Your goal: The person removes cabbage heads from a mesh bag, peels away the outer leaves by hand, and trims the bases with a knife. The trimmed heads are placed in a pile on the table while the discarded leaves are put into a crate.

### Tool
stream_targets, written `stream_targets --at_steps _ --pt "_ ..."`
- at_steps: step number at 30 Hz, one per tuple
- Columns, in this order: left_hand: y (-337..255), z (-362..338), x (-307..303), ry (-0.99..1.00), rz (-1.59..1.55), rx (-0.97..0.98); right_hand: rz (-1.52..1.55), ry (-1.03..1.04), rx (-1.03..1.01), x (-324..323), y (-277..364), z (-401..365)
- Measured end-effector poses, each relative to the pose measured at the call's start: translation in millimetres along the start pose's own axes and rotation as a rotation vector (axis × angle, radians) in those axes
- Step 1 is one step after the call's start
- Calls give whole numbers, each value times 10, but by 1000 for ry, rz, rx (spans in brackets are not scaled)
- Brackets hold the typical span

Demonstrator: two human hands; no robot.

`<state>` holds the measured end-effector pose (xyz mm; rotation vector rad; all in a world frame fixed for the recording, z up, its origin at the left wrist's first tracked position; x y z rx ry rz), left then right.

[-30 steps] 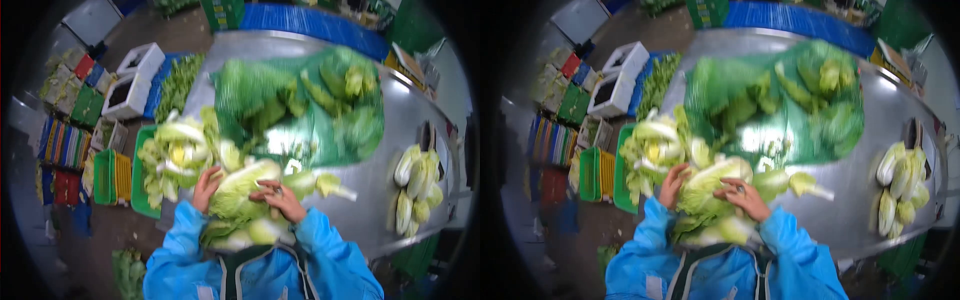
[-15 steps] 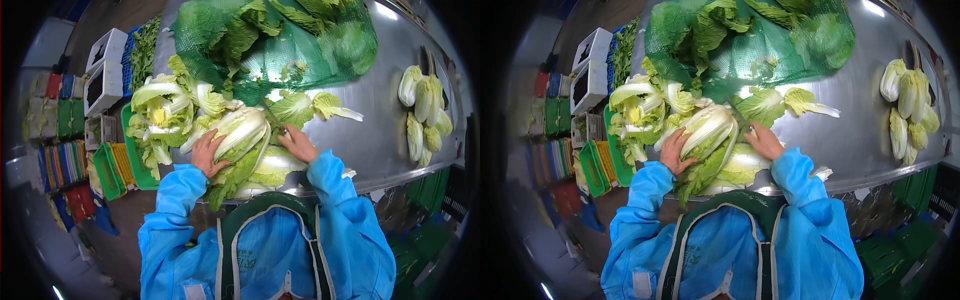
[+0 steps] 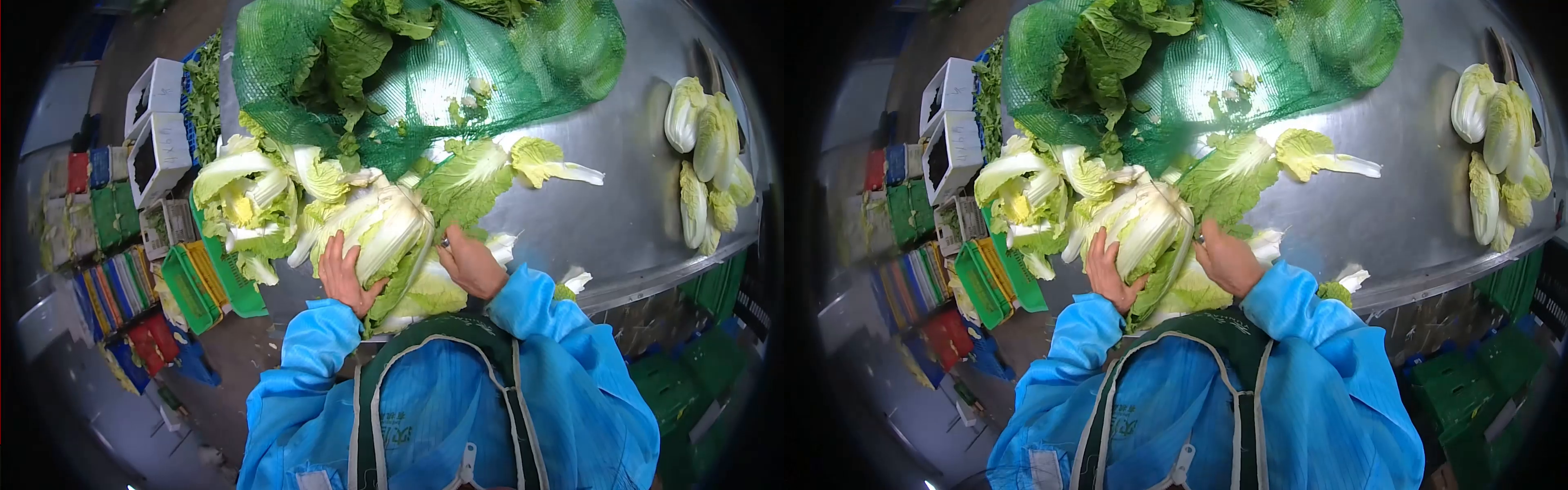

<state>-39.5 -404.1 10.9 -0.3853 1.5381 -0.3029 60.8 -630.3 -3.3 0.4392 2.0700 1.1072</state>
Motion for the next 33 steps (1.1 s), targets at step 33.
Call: stream_targets --at_steps 33 --pt "437 -745 -226 -349 -553 95 489 236 -21 -136 1371 160"
Point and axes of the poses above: each hand's wrist, its own z-axis towards the middle knuckle, its own x-axis out of the palm, y = z × x, the point moved 1 cm from there along z, towards the middle knuckle
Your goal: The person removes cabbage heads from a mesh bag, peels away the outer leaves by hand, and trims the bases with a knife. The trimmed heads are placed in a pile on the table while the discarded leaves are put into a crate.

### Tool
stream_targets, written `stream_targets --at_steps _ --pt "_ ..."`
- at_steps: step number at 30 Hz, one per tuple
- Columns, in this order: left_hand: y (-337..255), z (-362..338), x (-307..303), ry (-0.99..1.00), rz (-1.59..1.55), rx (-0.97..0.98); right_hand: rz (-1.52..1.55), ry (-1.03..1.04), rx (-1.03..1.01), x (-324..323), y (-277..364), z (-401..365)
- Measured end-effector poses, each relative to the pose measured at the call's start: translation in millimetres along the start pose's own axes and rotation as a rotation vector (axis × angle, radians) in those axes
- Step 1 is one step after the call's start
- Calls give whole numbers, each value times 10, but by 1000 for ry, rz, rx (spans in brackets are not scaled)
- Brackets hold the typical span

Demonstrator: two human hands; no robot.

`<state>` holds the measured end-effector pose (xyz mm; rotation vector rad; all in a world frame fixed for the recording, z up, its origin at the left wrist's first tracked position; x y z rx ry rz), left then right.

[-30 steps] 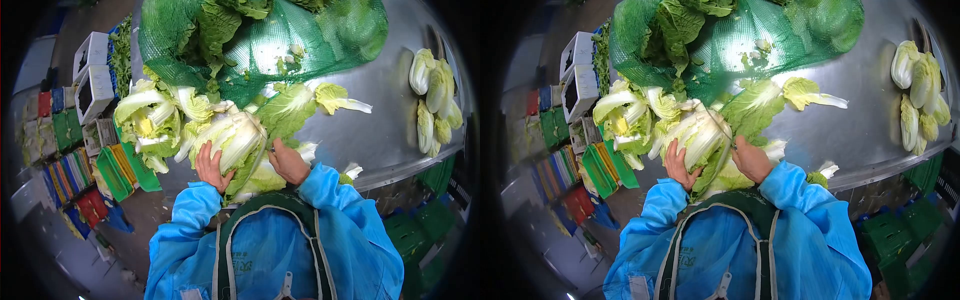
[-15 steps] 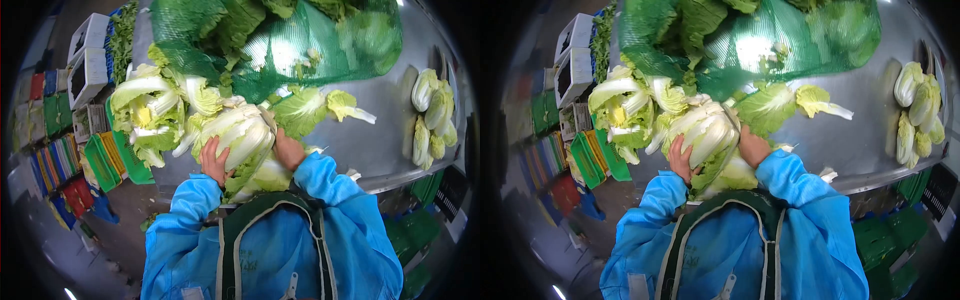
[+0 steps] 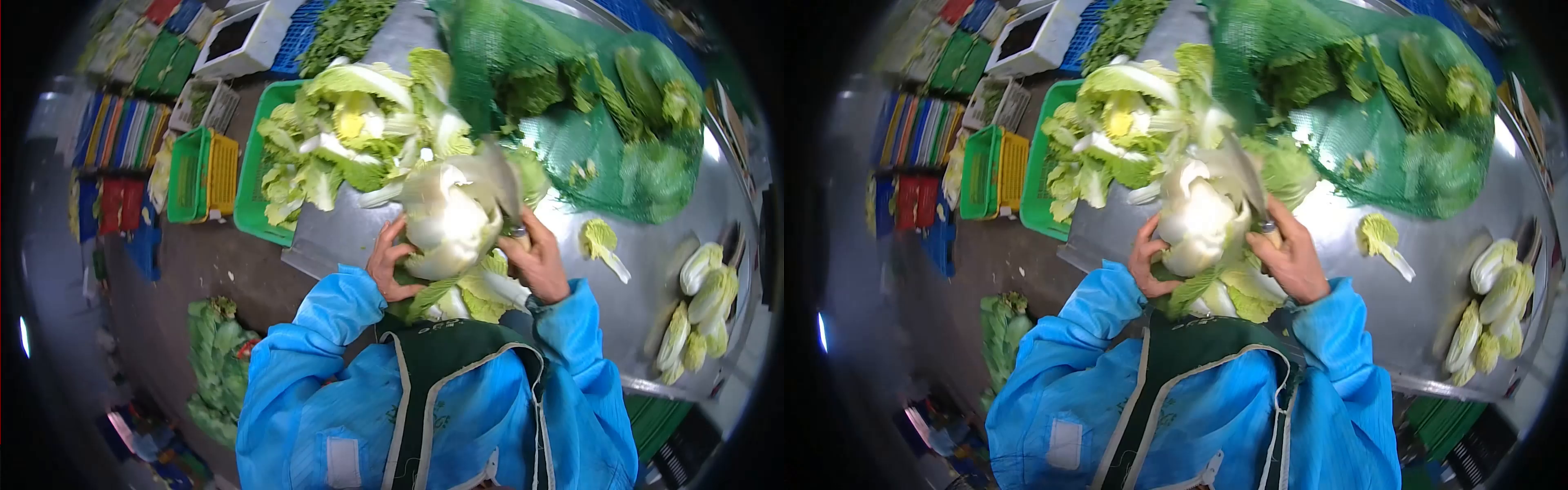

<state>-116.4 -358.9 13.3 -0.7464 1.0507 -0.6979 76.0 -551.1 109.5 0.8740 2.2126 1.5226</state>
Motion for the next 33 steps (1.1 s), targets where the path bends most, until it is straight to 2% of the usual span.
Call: stream_targets --at_steps 1,2,5,6,7,9,11,12,13,14,15,16,17,19,20,22,23,24,25,27,28,29,30,32,33 --pt "-103 5 -81 35 -5 -35 -19 -12 -69 -7 21 -2" --pt "-63 -39 -155 -64 -172 -57 -2 46 -28 -30 26 18" --pt "-341 186 -212 -594 -722 -545 25 92 25 161 -124 116" --pt "-389 228 -159 -524 -677 -565 -53 64 67 166 -169 138" --pt "-73 83 4 -416 -525 -500 -57 -163 32 157 -237 208" --pt "105 -150 135 -416 -279 -570 63 -521 133 -145 -125 387" --pt "308 -422 252 -550 -487 -740 -70 -727 -30 -552 -275 309" --pt "334 -542 306 -613 -594 -834 -99 -683 -190 -524 -283 217" --pt "283 -526 294 -622 -697 -896 -119 -565 -88 -313 -230 100" --pt "244 -466 273 -628 -800 -954 -58 -330 26 -122 -387 16" --pt "193 -389 250 -631 -904 -1003 -159 -226 -95 207 -526 -54" --pt "160 -336 252 -667 -958 -987 -376 -158 -120 408 -629 -58" --pt "161 -318 281 -677 -958 -948 -526 -177 -177 536 -797 4" --pt "103 -251 319 -708 -954 -872 -415 -144 -123 573 -1087 168" --pt "35 -189 354 -774 -1006 -907 -352 -122 -78 530 -1178 237" --pt "167 -183 281 -858 -830 -756 -239 -85 34 470 -1070 271" --pt "270 -158 216 -891 -747 -679 -213 -74 174 425 -1044 307" --pt "361 -95 -5 -879 -461 -682 -185 -62 317 370 -1036 329" --pt "391 -69 -262 -858 -176 -678 -158 -64 326 366 -1027 330" --pt "281 -46 -599 -868 517 -542 -105 -69 344 356 -1005 332" --pt "248 -98 -575 -762 552 -507 -56 -91 266 424 -1015 310" --pt "257 -196 -375 -651 289 -570 -89 -136 164 462 -1125 306" --pt "189 -224 -82 -548 -212 -695 -128 -182 64 499 -1235 299" --pt "62 -281 417 -324 -676 -930 -406 -236 -188 609 -1188 142" --pt "72 -283 513 -382 -752 -955 -546 -264 -309 647 -1177 45"
Point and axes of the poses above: each hand's wrist, its own z-axis towards the middle knuckle, its own x-axis out of the palm, y = z × x, the point moved 1 cm from there along z, towards the middle knuckle
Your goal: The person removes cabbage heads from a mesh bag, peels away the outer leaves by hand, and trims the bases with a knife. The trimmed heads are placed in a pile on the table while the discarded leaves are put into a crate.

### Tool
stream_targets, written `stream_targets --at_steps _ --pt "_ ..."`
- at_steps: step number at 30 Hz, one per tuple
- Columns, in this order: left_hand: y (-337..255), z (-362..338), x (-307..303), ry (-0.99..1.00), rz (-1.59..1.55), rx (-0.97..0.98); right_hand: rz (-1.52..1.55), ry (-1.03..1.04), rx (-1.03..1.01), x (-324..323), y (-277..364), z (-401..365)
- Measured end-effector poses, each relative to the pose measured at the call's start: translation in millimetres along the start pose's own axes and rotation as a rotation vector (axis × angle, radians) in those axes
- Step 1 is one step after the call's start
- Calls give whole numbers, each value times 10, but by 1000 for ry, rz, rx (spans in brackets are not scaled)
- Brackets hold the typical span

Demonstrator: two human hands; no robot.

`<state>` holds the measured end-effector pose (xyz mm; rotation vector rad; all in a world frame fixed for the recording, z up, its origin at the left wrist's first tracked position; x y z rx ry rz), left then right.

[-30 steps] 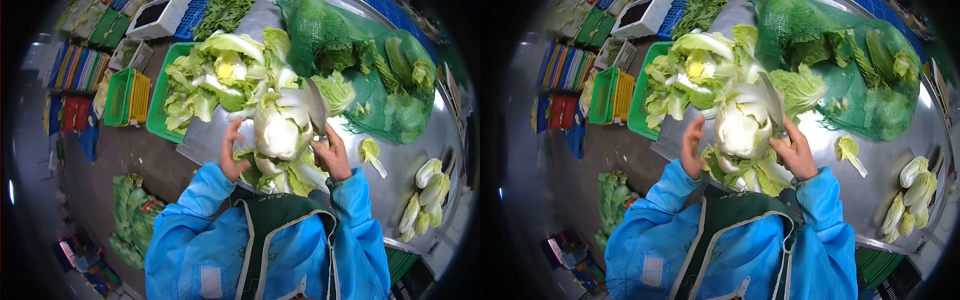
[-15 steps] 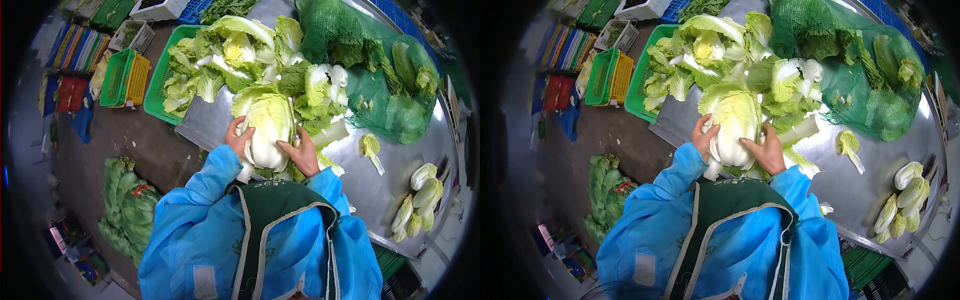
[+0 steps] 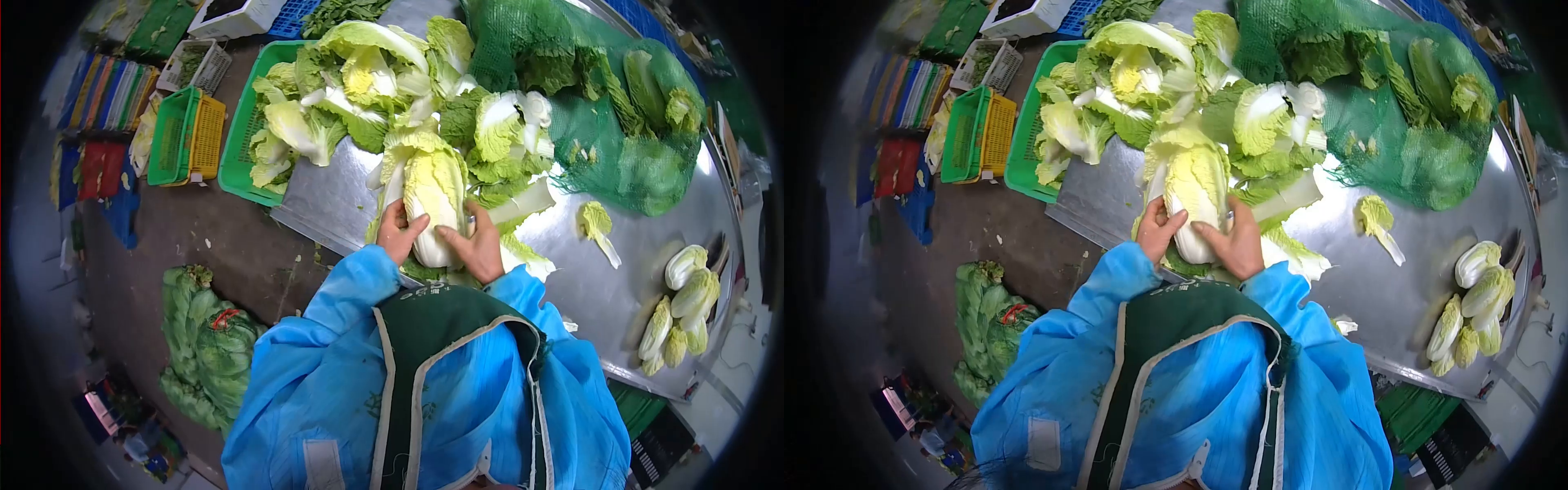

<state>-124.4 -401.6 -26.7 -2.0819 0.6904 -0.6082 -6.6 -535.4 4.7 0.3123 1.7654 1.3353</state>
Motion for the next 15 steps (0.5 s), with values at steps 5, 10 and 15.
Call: stream_targets --at_steps 5,10,15 --pt "33 -64 238 22 -65 -20 240 38 343 -43 -109 -145" --pt "-4 -33 294 35 64 26 393 42 350 -122 -320 -222" --pt "-183 14 20 132 -559 -96 660 -202 499 -366 -144 -63"
Point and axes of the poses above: each hand's wrist, its own z-axis towards the middle knuckle, its own x-axis out of the palm, y = z × x, the point moved 1 cm from there along z, towards the middle knuckle
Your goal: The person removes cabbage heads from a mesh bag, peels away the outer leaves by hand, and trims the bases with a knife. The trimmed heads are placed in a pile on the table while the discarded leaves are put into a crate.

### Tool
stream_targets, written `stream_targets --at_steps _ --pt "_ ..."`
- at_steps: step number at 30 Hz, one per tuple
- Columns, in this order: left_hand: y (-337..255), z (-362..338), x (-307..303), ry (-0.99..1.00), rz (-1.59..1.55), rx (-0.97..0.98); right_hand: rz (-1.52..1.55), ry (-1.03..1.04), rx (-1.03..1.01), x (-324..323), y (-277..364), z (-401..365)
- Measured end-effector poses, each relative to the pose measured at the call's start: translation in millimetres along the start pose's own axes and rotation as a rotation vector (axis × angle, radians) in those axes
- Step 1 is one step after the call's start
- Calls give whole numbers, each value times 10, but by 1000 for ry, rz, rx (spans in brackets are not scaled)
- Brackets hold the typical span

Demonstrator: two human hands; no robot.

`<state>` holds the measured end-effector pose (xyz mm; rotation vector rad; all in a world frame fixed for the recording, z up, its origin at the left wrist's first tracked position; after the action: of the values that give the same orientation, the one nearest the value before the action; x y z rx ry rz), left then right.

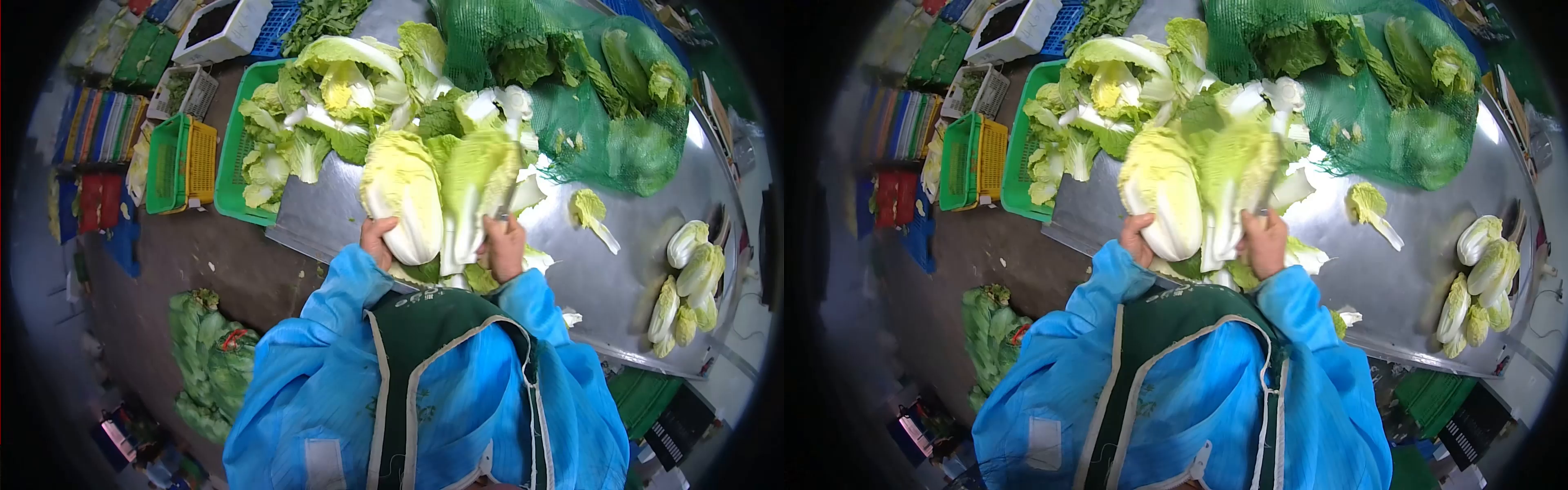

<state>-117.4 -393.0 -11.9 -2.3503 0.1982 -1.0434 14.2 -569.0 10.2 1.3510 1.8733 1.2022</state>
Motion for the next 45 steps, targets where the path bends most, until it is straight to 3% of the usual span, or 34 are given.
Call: stream_targets --at_steps 1,3,5,7,9,10,13,17,18,20,21,24,26,27,29,30,33,37,38,41,45 --pt "-133 -8 -8 58 -111 -44 -101 8 -6 -132 88 115" --pt "-309 32 -4 277 -272 -98 -505 -123 -289 -370 236 401" --pt "-450 62 174 481 -475 -127 -374 -158 -344 -224 644 360" --pt "-371 124 233 429 -367 -90 -385 157 -262 70 789 315" --pt "-211 244 268 326 -229 -36 -153 348 -53 475 916 186" --pt "-192 257 326 354 -152 -32 -141 367 5 545 939 233" --pt "-314 212 434 419 -333 -133 -21 333 48 598 910 318" --pt "-271 271 318 350 -313 -57 69 229 70 598 849 325" --pt "-268 287 321 422 -361 -45 -25 176 -96 534 638 489" --pt "-248 262 304 559 -462 -26 -385 96 -229 179 142 851" --pt "-270 257 299 580 -486 -103 -564 56 -299 165 168 869" --pt "-340 291 300 638 -567 -320 -638 -24 -626 124 359 749" --pt "-219 344 355 519 -365 19 -290 191 -194 371 844 411" --pt "-270 296 488 371 -352 57 -82 315 7 516 1039 236" --pt "-343 261 724 190 -382 78 -245 456 101 621 1040 89" --pt "-346 362 707 151 -309 119 -206 422 -158 723 945 55" --pt "-449 268 668 131 -208 166 -61 353 -55 738 913 126" --pt "-366 235 442 129 -11 272 -153 338 -197 852 719 60" --pt "-323 342 358 52 -40 299 -190 329 -242 883 758 -49" --pt "-343 400 472 71 -110 341 -190 261 -591 992 745 -225" --pt "-318 469 607 86 -305 281 -312 160 -692 1015 844 -232"
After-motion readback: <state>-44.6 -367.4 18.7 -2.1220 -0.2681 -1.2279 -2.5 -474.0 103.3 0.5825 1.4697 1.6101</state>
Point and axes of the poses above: each hand's wrist, its own z-axis towards the middle knuckle, its own x-axis out of the palm, y = z × x, the point moved 1 cm from there along z, towards the middle knuckle
